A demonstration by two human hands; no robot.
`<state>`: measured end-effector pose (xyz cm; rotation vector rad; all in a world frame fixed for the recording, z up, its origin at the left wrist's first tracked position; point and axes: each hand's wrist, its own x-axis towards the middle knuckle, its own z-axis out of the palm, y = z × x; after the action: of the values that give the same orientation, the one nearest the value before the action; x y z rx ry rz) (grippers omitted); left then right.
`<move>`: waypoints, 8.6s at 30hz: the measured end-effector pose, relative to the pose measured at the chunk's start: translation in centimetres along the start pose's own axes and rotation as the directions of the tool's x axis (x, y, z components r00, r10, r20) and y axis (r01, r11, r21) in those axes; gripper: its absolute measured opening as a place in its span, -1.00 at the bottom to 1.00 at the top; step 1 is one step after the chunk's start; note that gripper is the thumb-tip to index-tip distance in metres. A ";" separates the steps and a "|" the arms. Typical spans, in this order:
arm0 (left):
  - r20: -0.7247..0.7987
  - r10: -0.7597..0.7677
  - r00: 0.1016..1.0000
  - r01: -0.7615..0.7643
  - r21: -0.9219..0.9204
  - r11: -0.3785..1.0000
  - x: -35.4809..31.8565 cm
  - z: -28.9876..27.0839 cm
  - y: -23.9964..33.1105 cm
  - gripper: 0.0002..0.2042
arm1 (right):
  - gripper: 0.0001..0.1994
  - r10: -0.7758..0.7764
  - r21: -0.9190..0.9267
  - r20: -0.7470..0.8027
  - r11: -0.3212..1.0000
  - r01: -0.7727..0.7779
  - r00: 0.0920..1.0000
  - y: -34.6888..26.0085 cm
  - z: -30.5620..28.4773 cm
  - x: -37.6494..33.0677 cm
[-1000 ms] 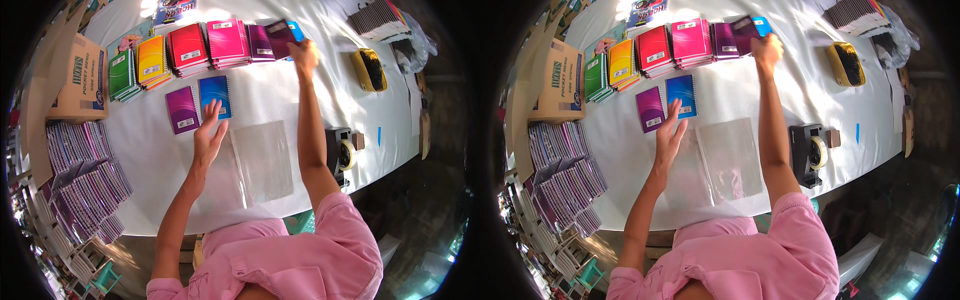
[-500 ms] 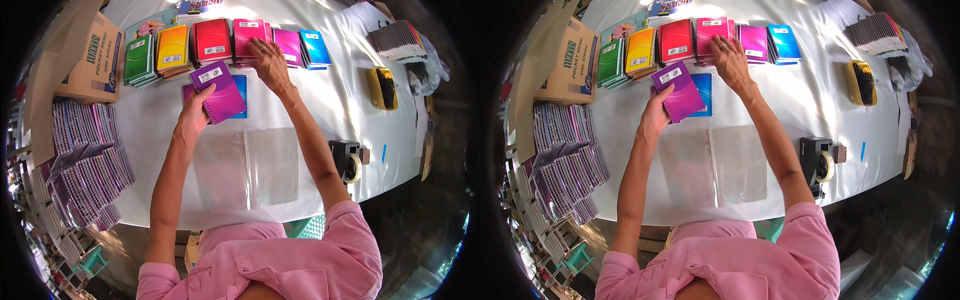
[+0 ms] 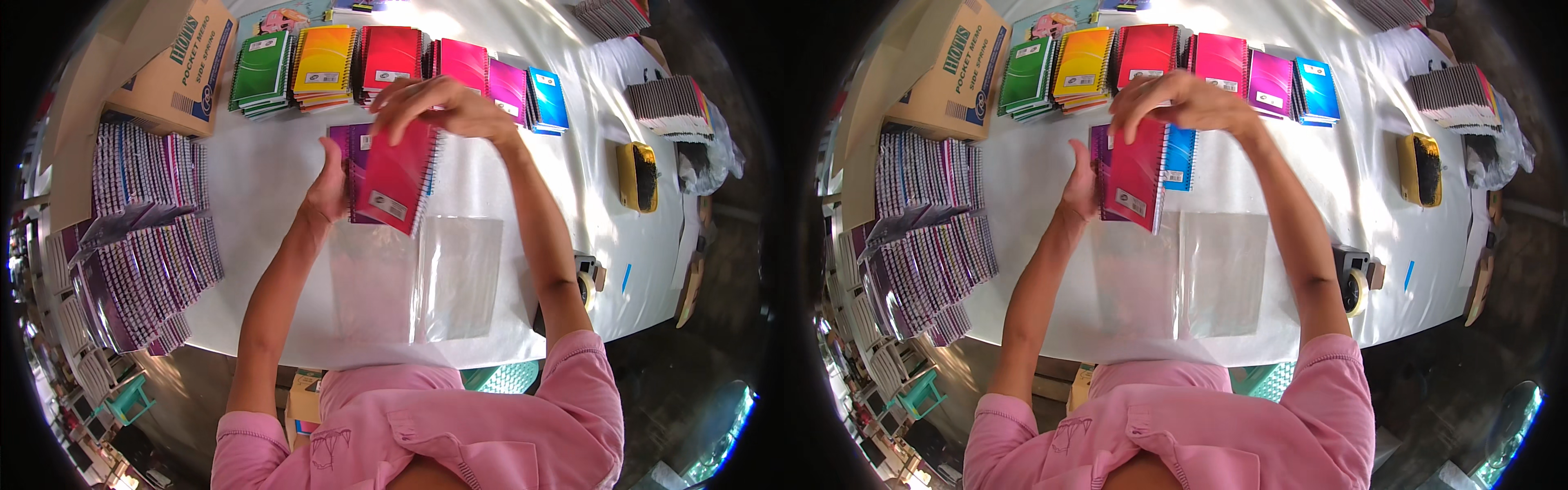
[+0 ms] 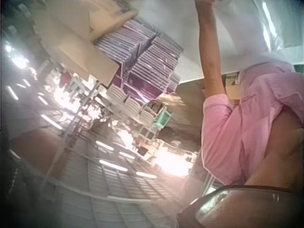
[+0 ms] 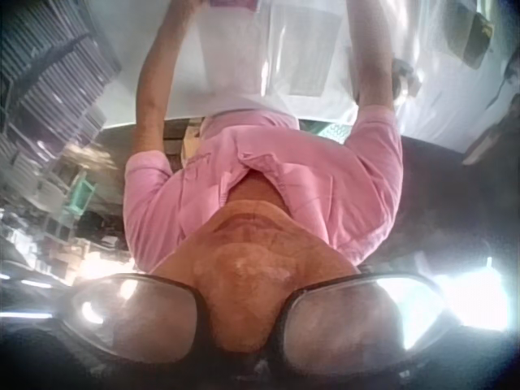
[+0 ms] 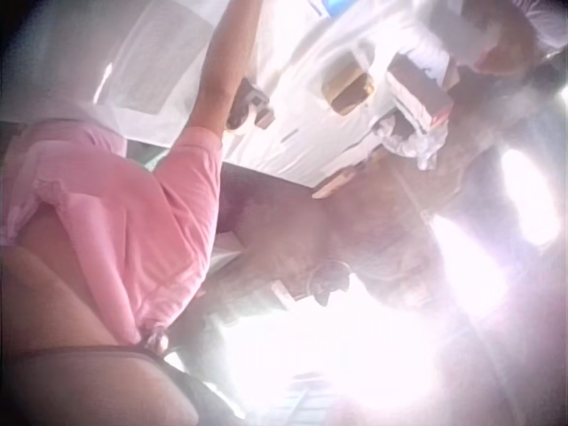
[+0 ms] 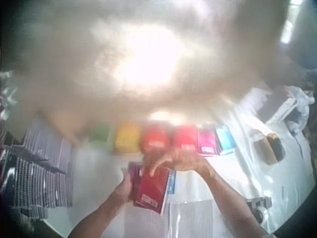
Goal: The person repeatedly picks up stacks of colorful spiral-bound notebooks, places them into clear plastic sleeves, and seals them using a tape dispenser. The person then sets the packaged notebooks aside and repeats the process with new stacks.
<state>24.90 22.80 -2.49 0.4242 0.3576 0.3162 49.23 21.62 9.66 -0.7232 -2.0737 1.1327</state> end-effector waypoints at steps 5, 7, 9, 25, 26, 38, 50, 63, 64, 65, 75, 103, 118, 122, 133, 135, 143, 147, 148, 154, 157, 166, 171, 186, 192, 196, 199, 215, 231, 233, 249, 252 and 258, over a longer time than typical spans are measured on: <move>-0.239 0.038 0.970 -0.044 -0.020 0.999 -2.4 -0.5 0.5 -0.41 | -0.63 0.143 -0.167 -0.475 0.954 -0.249 0.868 3.5 2.0 1.7; -0.295 0.048 0.954 -0.018 0.105 0.994 -2.3 0.5 1.3 -0.40 | -0.59 0.015 -0.655 -0.564 0.600 -0.458 0.826 7.0 2.7 0.0; -0.314 0.051 0.948 -0.036 0.056 0.998 -2.8 -0.6 1.3 -0.37 | -0.55 -0.118 -0.856 -0.500 0.214 -0.470 0.858 8.9 3.6 0.3; -0.072 0.118 0.990 -0.127 -0.152 0.980 -6.8 -4.1 2.7 -0.32 | -0.69 0.080 -0.343 -0.300 0.921 -0.186 0.951 6.8 4.3 10.0; -0.186 0.117 0.976 -0.140 -0.114 0.984 -7.1 -4.1 2.9 -0.36 | -0.62 0.070 -0.533 -0.417 0.789 -0.306 0.906 8.3 4.5 9.6; -0.180 0.207 0.962 -0.261 -0.375 0.889 -8.3 -7.5 3.7 -0.41 | -0.65 0.119 -0.569 -0.085 0.810 -0.146 0.989 1.6 12.6 8.9; -0.349 0.310 0.885 -0.370 -0.121 0.921 -9.4 -9.4 4.9 -0.27 | -0.60 -0.146 -0.865 -0.339 0.437 -0.246 0.930 11.5 11.5 17.5; -0.323 0.326 0.888 -0.424 -0.307 0.852 -11.0 -11.1 5.8 -0.48 | -0.68 -0.215 -0.843 -0.441 0.433 -0.319 0.872 10.2 11.4 17.8; -0.329 0.347 0.878 -0.439 -0.264 0.859 -10.9 -11.4 5.8 -0.47 | -0.66 -0.189 -0.869 -0.393 0.397 -0.297 0.900 11.4 10.9 17.9; -0.332 0.367 0.869 -0.450 -0.222 0.865 -10.6 -11.6 5.7 -0.46 | -0.64 -0.159 -0.892 -0.348 0.359 -0.274 0.924 12.4 10.6 17.6; -0.087 0.334 0.939 -0.339 -0.420 0.842 -9.1 -11.0 5.6 -0.37 | -0.69 -0.172 -0.743 -0.221 0.668 -0.051 0.960 3.4 14.7 10.9; -0.242 0.163 0.956 -0.246 -0.365 0.898 -4.2 -8.7 1.7 -0.46 | -0.72 -0.101 -0.783 -0.600 0.278 -0.557 0.794 9.8 5.7 0.9; 0.143 0.020 0.990 0.016 -0.249 0.968 -1.7 -4.7 -1.4 -0.47 | -0.79 0.267 -0.078 -0.731 0.881 -0.466 0.628 4.8 3.2 -1.1; -0.028 0.011 1.000 -0.017 -0.207 0.978 -0.6 -2.2 -2.7 -0.46 | -0.50 0.290 -0.229 -0.916 0.187 -0.955 0.277 7.8 -1.5 -7.2; 0.093 -0.098 0.991 0.109 -0.113 0.988 2.7 -3.9 -5.1 -0.11 | -0.67 0.384 -0.174 0.044 0.912 -0.372 0.922 -4.4 -5.0 -2.1; 0.291 -0.124 0.949 0.176 -0.160 0.971 2.9 -5.1 -5.3 -0.08 | -0.58 0.394 -0.201 0.178 0.912 -0.358 0.902 -2.2 -3.5 0.0; 0.031 -0.135 0.990 0.137 -0.082 0.987 1.1 -2.1 -8.2 -0.07 | -0.18 0.208 0.105 -0.964 -0.267 -0.958 -0.164 11.5 -10.7 -24.1; 0.005 -0.164 0.986 0.164 -0.051 0.985 0.2 -2.8 -8.1 -0.08 | -0.33 0.356 0.162 -0.920 -0.040 -0.986 -0.166 13.0 -13.1 -27.5; 0.003 -0.168 0.986 0.167 -0.058 0.984 0.1 -2.8 -8.2 -0.08 | -0.51 0.157 0.087 -0.981 -0.147 -0.985 -0.110 12.8 -12.1 -26.7; -0.012 -0.080 0.997 0.080 -0.021 0.997 -0.3 -2.7 -7.8 -0.12 | -0.81 0.604 -0.522 -0.604 0.193 -0.831 0.520 -2.4 -11.2 -19.9; 0.068 -0.077 0.995 0.080 -0.045 0.996 -0.6 -1.0 -7.7 -0.16 | -0.79 0.598 -0.467 -0.133 0.666 -0.582 0.791 -10.5 -5.0 -9.9; 0.112 -0.085 0.990 0.076 0.083 0.994 -7.0 1.6 -8.7 -0.08 | 0.00 0.842 0.653 -0.409 0.540 -0.532 0.352 -6.8 16.5 -13.7; 0.017 0.089 0.996 -0.080 0.631 0.771 -12.1 7.6 -6.2 0.17 | -0.18 0.803 0.781 -0.494 0.578 -0.236 0.333 -9.8 24.6 -10.3; 0.234 0.294 0.927 -0.373 0.675 0.636 -17.9 0.3 -11.3 0.19 | 0.08 0.424 0.238 -0.710 0.896 -0.376 0.563 -4.9 36.5 -11.2; 0.192 0.381 0.904 -0.392 0.728 0.563 -17.9 0.5 -12.9 0.18 | -0.02 0.343 0.159 -0.779 0.918 -0.363 0.524 -5.2 37.3 -10.1; 0.160 0.259 0.952 -0.289 0.744 0.603 -19.1 1.8 -12.5 0.14 | -0.08 0.224 0.030 -0.763 0.949 -0.313 0.606 -4.5 37.4 -10.8; 0.123 0.288 0.950 -0.285 0.720 0.633 -19.2 1.8 -12.4 0.13 | -0.10 0.244 0.076 -0.766 0.953 -0.293 0.595 -6.1 36.8 -9.6; 0.191 0.090 0.977 -0.107 0.817 -0.567 -15.5 0.2 -16.8 -0.57 | -0.42 0.632 0.634 -0.773 0.768 -0.091 -0.054 -12.6 33.3 -19.4; 0.399 -0.028 0.916 -0.284 0.599 -0.748 -15.4 3.1 -23.1 -0.57 | -0.36 0.905 0.826 -0.415 0.420 -0.376 0.097 -7.5 29.6 -8.4; 0.393 0.076 0.916 -0.241 0.693 -0.679 -15.1 2.6 -24.3 -0.56 | -0.33 0.934 0.822 -0.340 0.354 -0.447 0.114 -7.4 29.4 -8.7; 0.113 0.540 0.834 -0.208 0.971 0.118 -20.8 4.3 -16.1 -0.49 | -0.28 0.663 0.414 -0.693 0.686 -0.598 0.281 -5.3 33.1 -14.8; -0.267 0.391 0.881 0.022 0.848 0.529 -18.3 3.0 -14.5 -0.40 | -0.33 0.603 0.370 -0.730 0.745 -0.555 0.322 -5.3 33.9 -14.5; -0.335 0.219 0.916 0.190 0.845 0.499 -18.2 2.4 -14.4 -0.35 | -0.38 0.605 0.378 -0.732 0.743 -0.552 0.313 -5.5 34.0 -14.7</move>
<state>12.80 2.85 -2.03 1.4049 0.9464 0.2122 31.79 -8.72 -3.65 -1.6988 -0.9182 0.8803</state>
